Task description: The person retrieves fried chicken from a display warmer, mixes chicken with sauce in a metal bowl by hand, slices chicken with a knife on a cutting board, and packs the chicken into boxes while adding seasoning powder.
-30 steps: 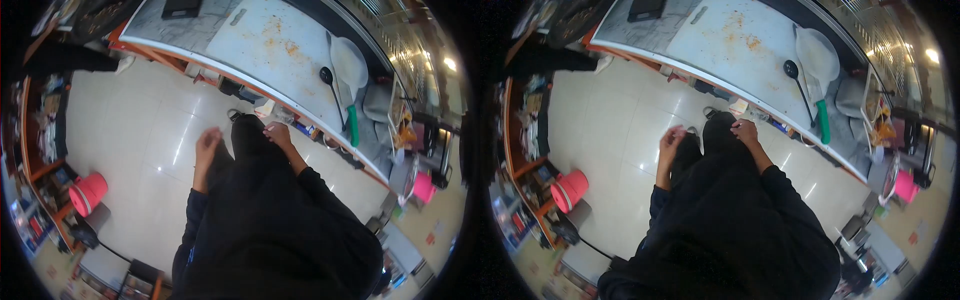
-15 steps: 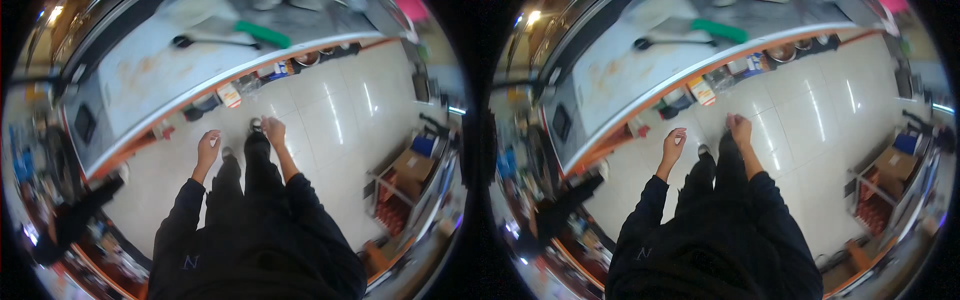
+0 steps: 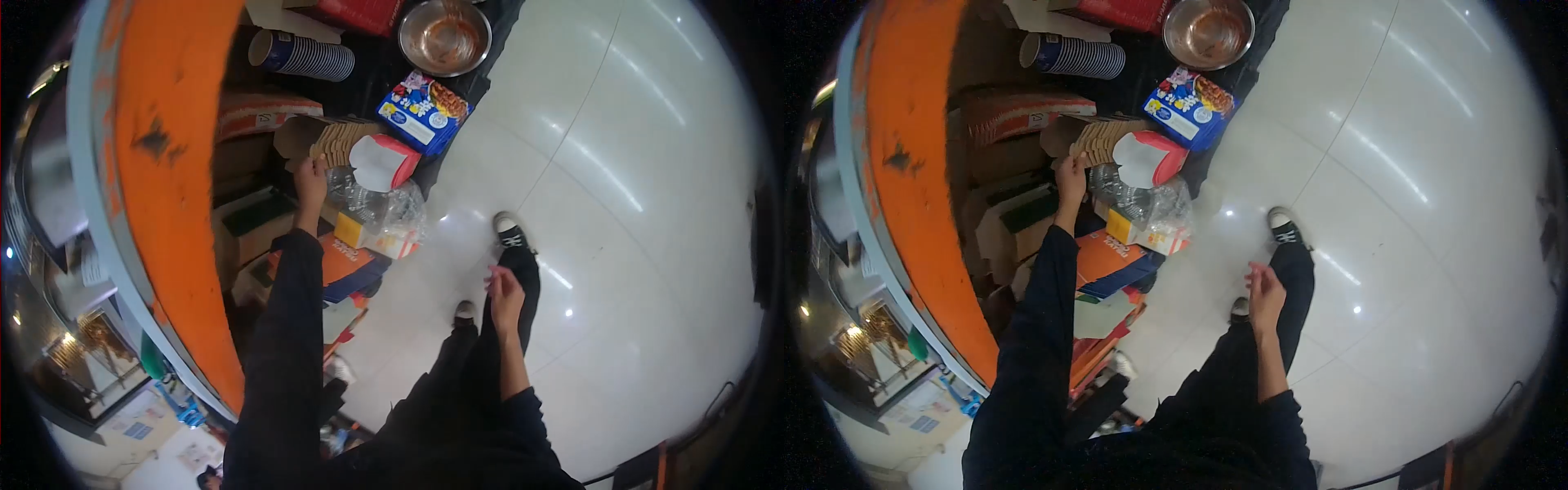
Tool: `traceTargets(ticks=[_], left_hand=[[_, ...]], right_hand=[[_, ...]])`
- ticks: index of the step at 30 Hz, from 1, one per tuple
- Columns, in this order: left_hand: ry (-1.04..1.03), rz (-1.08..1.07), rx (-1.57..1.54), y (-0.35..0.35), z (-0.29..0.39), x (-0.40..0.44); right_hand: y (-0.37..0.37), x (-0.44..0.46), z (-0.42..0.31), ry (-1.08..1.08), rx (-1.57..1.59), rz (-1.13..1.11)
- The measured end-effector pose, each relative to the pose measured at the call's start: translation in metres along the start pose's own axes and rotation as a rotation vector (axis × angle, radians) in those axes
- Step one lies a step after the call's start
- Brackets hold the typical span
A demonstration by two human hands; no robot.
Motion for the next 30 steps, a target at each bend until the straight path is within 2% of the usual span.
traceTargets(ticks=[1, 3, 4, 5, 6, 7, 8, 10, 12, 16, 19, 22, 25, 28, 30], left_hand=[[0.037, -0.012, -0.018, 0.003, -0.003, 0.003], [-0.017, -0.025, -0.179, -0.007, -0.016, -0.001], [-0.047, -0.025, -0.265, -0.007, -0.022, -0.006], [0.035, -0.13, -0.308, -0.009, -0.027, -0.012], [0.117, -0.229, -0.35, -0.011, -0.031, -0.018], [0.079, -0.212, -0.397, -0.021, -0.051, -0.022], [0.042, -0.197, -0.446, -0.033, -0.07, -0.024], [0.087, -0.405, -0.534, -0.012, -0.015, -0.02], [0.134, -0.333, -0.525, -0.012, -0.028, -0.012], [0.14, -0.19, -0.447, 0.001, -0.013, -0.006], [-0.051, 0.024, -0.721, -0.016, -0.042, -0.013], [-0.041, 0.084, -0.528, 0.004, -0.023, -0.011], [-0.088, 0.118, -0.417, 0.012, -0.031, -0.012], [0.083, 0.112, -0.455, 0.019, -0.049, -0.016], [-0.039, 0.351, -0.014, 0.055, -0.023, -0.036]], right_hand=[[-0.012, 0.002, -0.018, -0.002, -0.06, -0.025], [-0.051, 0.01, -0.065, 0.09, -0.126, -0.069], [-0.082, 0.012, -0.087, 0.181, -0.172, -0.127], [-0.116, 0.011, -0.109, 0.28, -0.219, -0.185], [-0.159, 0.018, -0.116, 0.313, -0.056, -0.289], [-0.201, 0.014, -0.14, 0.366, -0.17, -0.312], [-0.234, 0.01, -0.16, 0.472, -0.159, -0.3], [-0.288, 0.015, -0.182, 0.587, -0.181, -0.205], [-0.334, 0.019, -0.189, 0.589, -0.242, -0.056], [-0.349, 0.024, -0.189, 0.594, -0.374, -0.159], [-0.351, 0.019, -0.195, 0.609, -0.412, -0.187], [-0.35, 0.017, -0.195, 0.624, -0.454, -0.23], [-0.355, 0.02, -0.191, 0.686, -0.42, -0.195], [-0.358, 0.023, -0.195, 0.527, -0.492, -0.397], [-0.355, 0.011, -0.204, 0.63, -0.396, -0.386]])
Point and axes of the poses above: each hand's wrist, its own x-axis towards the middle knuckle, its own y-axis out of the back of the hand, z = x × y, the point moved 7 cm from there along x, towards the middle knuckle, and after that the axes turned 15 degrees about -y, right-handed, at the moved point
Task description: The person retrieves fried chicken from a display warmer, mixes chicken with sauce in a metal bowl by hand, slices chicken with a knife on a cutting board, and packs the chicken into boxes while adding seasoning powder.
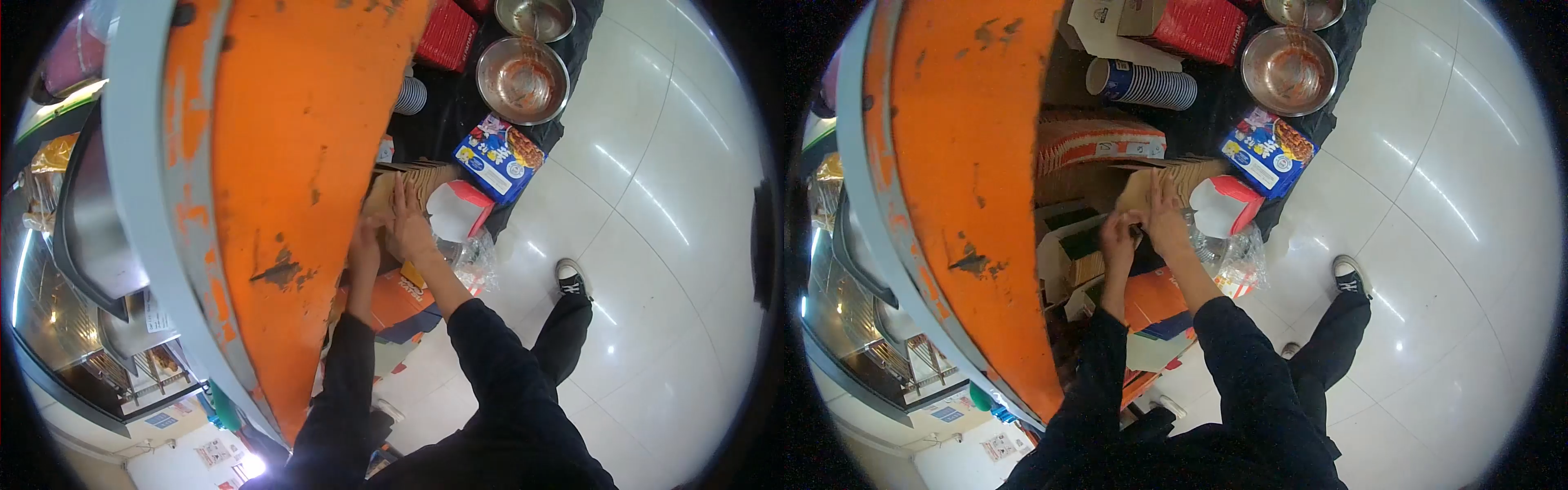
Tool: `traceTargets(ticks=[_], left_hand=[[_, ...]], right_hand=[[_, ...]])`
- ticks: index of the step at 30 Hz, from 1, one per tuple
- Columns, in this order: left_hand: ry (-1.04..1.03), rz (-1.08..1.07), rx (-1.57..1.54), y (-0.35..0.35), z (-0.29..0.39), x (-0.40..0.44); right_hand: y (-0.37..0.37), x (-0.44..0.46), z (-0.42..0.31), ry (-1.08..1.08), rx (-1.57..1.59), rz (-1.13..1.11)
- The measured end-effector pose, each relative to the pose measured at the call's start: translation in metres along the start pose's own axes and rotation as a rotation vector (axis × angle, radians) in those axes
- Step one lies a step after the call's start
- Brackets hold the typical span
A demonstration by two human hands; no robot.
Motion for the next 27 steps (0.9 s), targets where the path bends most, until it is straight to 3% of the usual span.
traceTargets(ticks=[2, 4, 6, 7, 8, 10, 11, 12, 13, 14, 15, 16, 18, 19, 21, 23, 26, 27], left_hand=[[-0.021, 0.037, 0.087, 0.05, 0.044, -0.023], [0.087, -0.04, -0.026, 0.097, 0.09, -0.057], [0.069, -0.162, -0.048, 0.134, 0.128, -0.117], [0.06, -0.222, -0.06, 0.153, 0.147, -0.148], [0.002, -0.332, -0.22, 0.193, 0.179, -0.152], [0.148, -0.147, -0.335, 0.27, 0.186, -0.208], [0.294, -0.209, -0.461, 0.305, 0.176, -0.245], [0.268, -0.099, -0.439, 0.348, 0.166, -0.273], [0.363, -0.096, -0.441, 0.401, 0.158, -0.29], [0.407, 0.004, -0.424, 0.446, 0.141, -0.321], [0.522, -0.009, -0.385, 0.487, 0.12, -0.348], [0.394, 0.132, -0.113, 0.552, 0.119, -0.349], [0.435, 0.459, 0.131, 0.629, 0.081, -0.426], [0.657, 0.466, 0.226, 0.663, 0.061, -0.449], [0.559, 0.592, 0.584, 0.708, 0.023, -0.492], [0.59, 0.675, 0.779, 0.74, -0.043, -0.545], [0.795, 0.644, 0.862, 0.767, -0.168, -0.621], [0.772, 0.595, 0.866, 0.774, -0.199, -0.63]], right_hand=[[0.009, -0.022, -0.015, 0.068, -0.041, 0.041], [0.038, -0.063, -0.027, 0.127, -0.199, 0.074], [0.054, -0.116, 0.005, 0.019, 0.188, -0.049], [0.072, -0.152, 0.007, 0.049, 0.068, -0.062], [0.072, -0.186, 0.036, -0.164, 0.187, -0.185], [0.061, -0.268, 0.094, -0.33, -0.078, -0.499], [0.065, -0.315, 0.051, -0.484, -0.213, -0.79], [0.055, -0.347, 0.028, -0.483, -0.612, -0.888], [0.036, -0.379, 0.02, -0.293, -0.634, -1.131], [0.02, -0.404, -0.006, -0.423, -0.598, -1.247], [0.003, -0.418, -0.038, -0.415, -0.643, -1.286], [-0.02, -0.433, -0.093, -0.41, -0.686, -1.328], [-0.074, -0.442, -0.141, -0.273, -0.585, -1.427], [-0.103, -0.445, -0.178, -0.175, -0.586, -1.414], [-0.149, -0.434, -0.22, -0.057, -0.693, -1.306], [-0.202, -0.438, -0.277, 0.092, -0.733, -1.157], [-0.261, -0.449, -0.327, 0.162, -0.671, -0.786], [-0.28, -0.461, -0.337, 0.248, -0.685, -0.708]])
Point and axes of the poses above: each hand's wrist, its own x-axis towards the middle knuckle, its own y-axis out of the back of the hand, z = x × y, the point moved 7 cm from there along x, towards the middle knuckle, and after that the axes turned 15 degrees about -y, right-handed, at the moved point
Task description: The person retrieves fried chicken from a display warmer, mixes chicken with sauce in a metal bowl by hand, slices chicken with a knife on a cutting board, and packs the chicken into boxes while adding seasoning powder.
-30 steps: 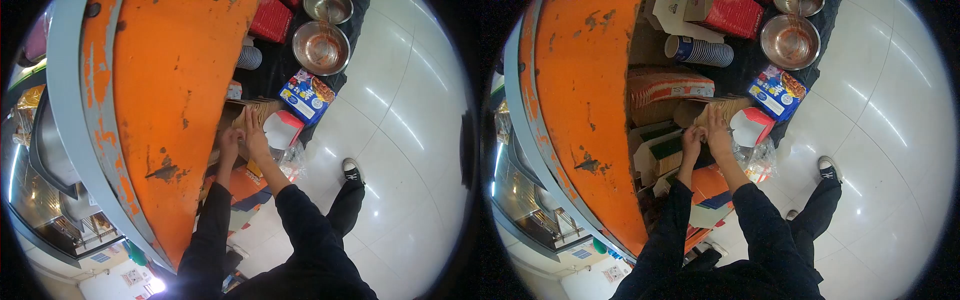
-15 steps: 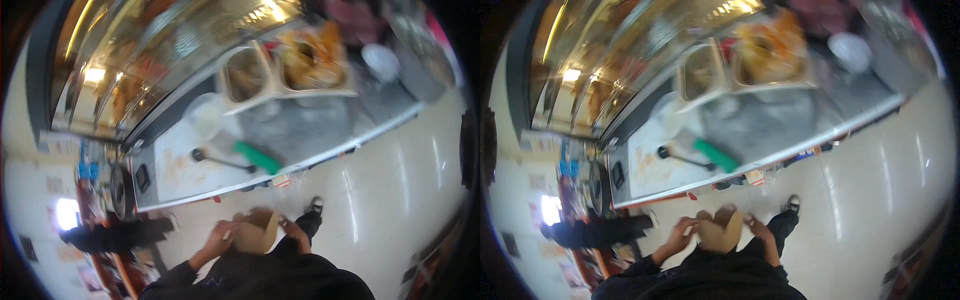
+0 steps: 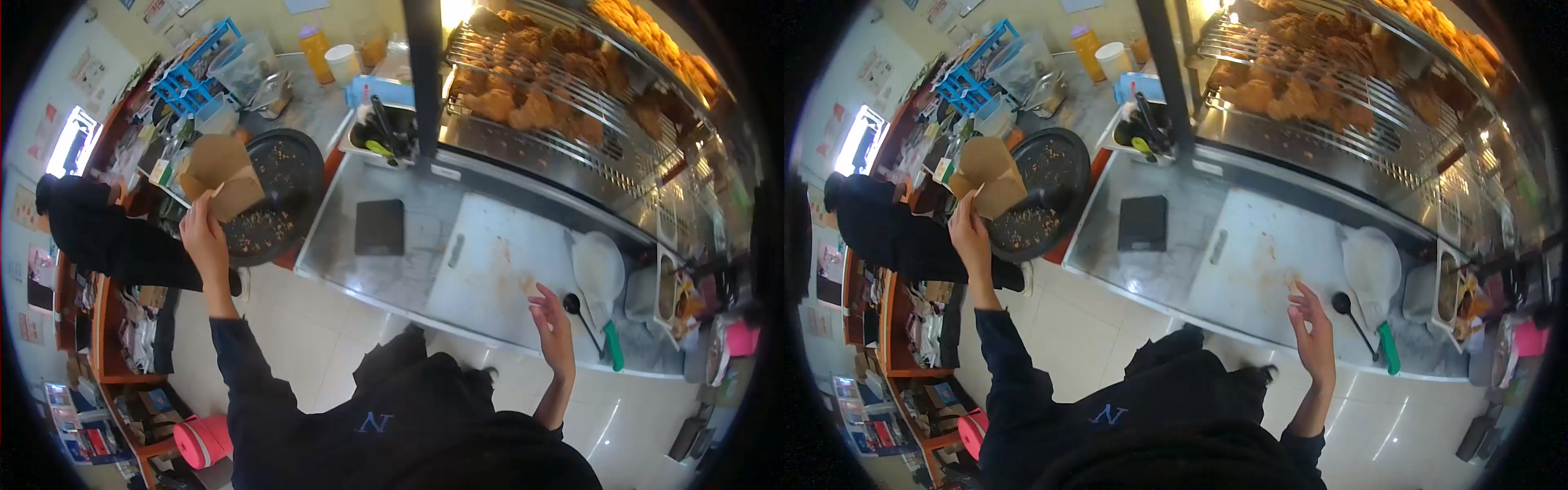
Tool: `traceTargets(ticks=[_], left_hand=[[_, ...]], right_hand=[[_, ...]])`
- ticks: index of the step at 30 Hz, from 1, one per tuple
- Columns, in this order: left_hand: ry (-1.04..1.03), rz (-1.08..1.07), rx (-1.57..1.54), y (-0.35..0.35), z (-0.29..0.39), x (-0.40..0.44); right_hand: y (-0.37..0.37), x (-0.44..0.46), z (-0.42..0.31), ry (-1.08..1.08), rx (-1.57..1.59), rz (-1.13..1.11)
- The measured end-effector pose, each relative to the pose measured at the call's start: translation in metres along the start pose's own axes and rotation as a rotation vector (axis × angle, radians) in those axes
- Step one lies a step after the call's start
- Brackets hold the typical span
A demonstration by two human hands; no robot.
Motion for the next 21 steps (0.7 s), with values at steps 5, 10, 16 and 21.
traceTargets(ticks=[5, 10, 16, 21], left_hand=[[0.153, 0.052, -0.023, -0.083, -0.105, 0.013], [0.226, 0.121, -0.002, -0.113, -0.147, 0.021], [0.161, 0.057, -0.165, -0.201, -0.214, 0.034], [0.015, -0.02, -0.386, -0.282, -0.239, 0.069]], right_hand=[[-0.053, 0.022, -0.036, 0.0, -0.051, -0.082], [-0.106, 0.055, -0.082, 0.085, -0.085, -0.19], [-0.199, 0.12, -0.237, 0.561, -0.094, 0.027], [-0.311, 0.271, -0.359, 0.783, -0.532, 0.446]])
Point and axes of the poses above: each hand's wrist, its own x-axis towards the middle knuckle, its own y-axis out of the back of the hand, z = x × y, the point moved 7 cm from there along x, towards the middle knuckle, and after that the axes turned 15 degrees about -y, right-handed, at the moved point
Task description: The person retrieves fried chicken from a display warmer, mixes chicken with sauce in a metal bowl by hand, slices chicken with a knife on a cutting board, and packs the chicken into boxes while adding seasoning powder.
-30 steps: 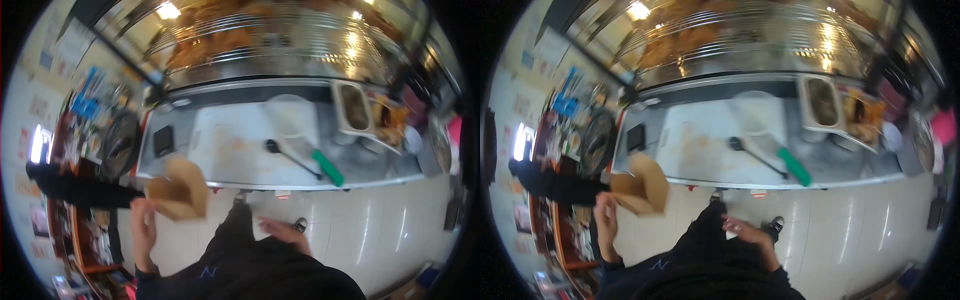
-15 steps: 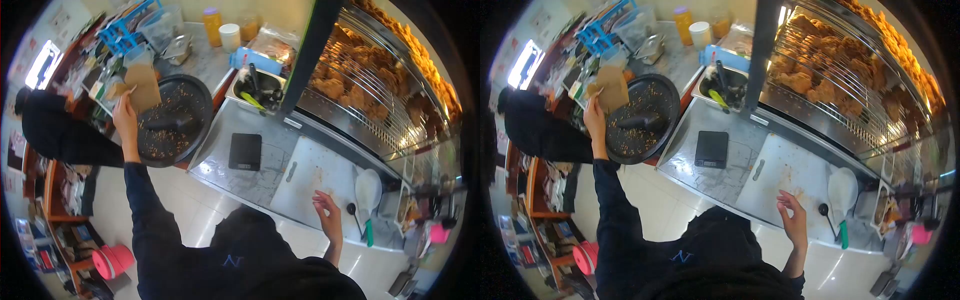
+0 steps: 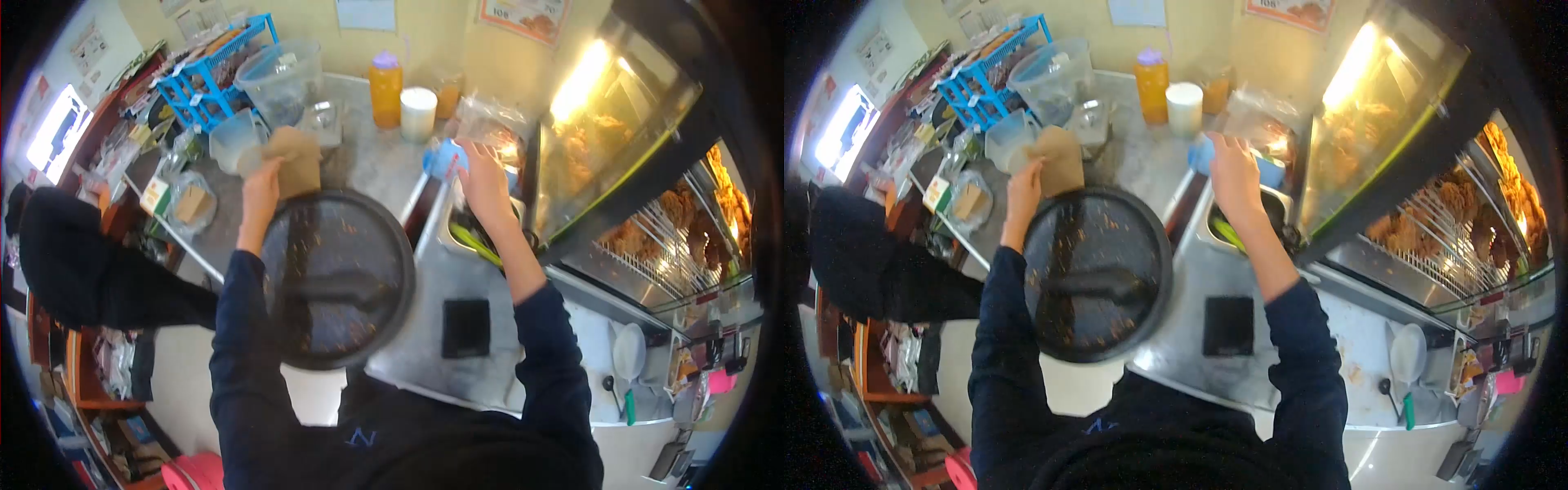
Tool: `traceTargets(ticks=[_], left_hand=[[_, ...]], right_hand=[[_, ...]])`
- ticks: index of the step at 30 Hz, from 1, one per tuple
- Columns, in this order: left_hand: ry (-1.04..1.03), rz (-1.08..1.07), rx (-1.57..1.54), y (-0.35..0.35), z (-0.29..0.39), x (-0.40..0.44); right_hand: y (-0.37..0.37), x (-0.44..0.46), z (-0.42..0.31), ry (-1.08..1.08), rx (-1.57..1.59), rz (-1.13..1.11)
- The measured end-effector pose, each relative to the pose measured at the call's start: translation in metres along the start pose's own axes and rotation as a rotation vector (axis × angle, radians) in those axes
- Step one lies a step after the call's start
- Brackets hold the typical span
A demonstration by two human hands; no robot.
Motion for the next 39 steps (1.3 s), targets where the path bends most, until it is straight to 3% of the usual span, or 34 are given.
traceTargets(ticks=[4, 7, 10, 12, 14, 16, 18, 22, 24, 27, 29, 33, 39], left_hand=[[-0.084, -0.072, -0.027, -0.011, -0.012, 0.012], [-0.151, -0.16, 0.007, -0.001, -0.029, 0.006], [-0.128, -0.182, -0.084, 0.02, -0.039, -0.006], [-0.047, -0.264, -0.192, 0.016, -0.055, -0.02], [-0.021, -0.23, -0.224, 0.023, -0.059, -0.021], [-0.056, -0.088, -0.205, 0.041, -0.033, -0.009], [-0.119, -0.087, -0.134, 0.06, 0.012, 0.013], [-0.328, -0.037, -0.821, 0.063, 0.148, 0.044], [-0.414, 0.143, -0.995, 0.057, 0.201, 0.057], [-0.16, 0.554, -1.191, 0.052, 0.222, 0.057], [-0.201, 0.633, -1.11, 0.056, 0.229, 0.062], [-0.255, 0.747, -0.986, 0.05, 0.241, 0.05], [-0.546, 0.542, -0.798, 0.059, 0.276, 0.048]], right_hand=[[-0.139, 0.063, 0.037, 0.11, -0.561, -0.001], [-0.186, 0.071, 0.07, 0.007, -0.681, -0.303], [-0.187, 0.081, 0.103, -0.223, -0.727, -0.427], [-0.128, 0.073, 0.094, -0.076, -0.456, -0.134], [-0.056, 0.065, 0.043, -0.055, -0.544, -0.108], [0.001, 0.057, 0.02, -0.196, -0.291, -0.075], [0.055, 0.036, -0.024, -0.172, -0.242, 0.061], [0.109, -0.029, -0.102, -0.024, -0.04, 0.272], [0.107, -0.06, -0.13, -0.004, 0.161, 0.178], [0.111, -0.095, -0.159, -0.079, 0.388, -0.025], [0.129, -0.102, -0.167, -0.041, 0.54, -0.2], [0.144, -0.106, -0.13, -0.193, 0.596, -0.101], [0.165, -0.118, -0.088, -0.336, 0.764, -0.001]])
Point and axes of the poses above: each hand's wrist, its own x-axis towards the middle knuckle, its own y-axis out of the back of the hand, z = x × y, the point moved 7 cm from there along x, towards the middle knuckle, and after that the axes turned 15 degrees about -y, right-handed, at the moved point
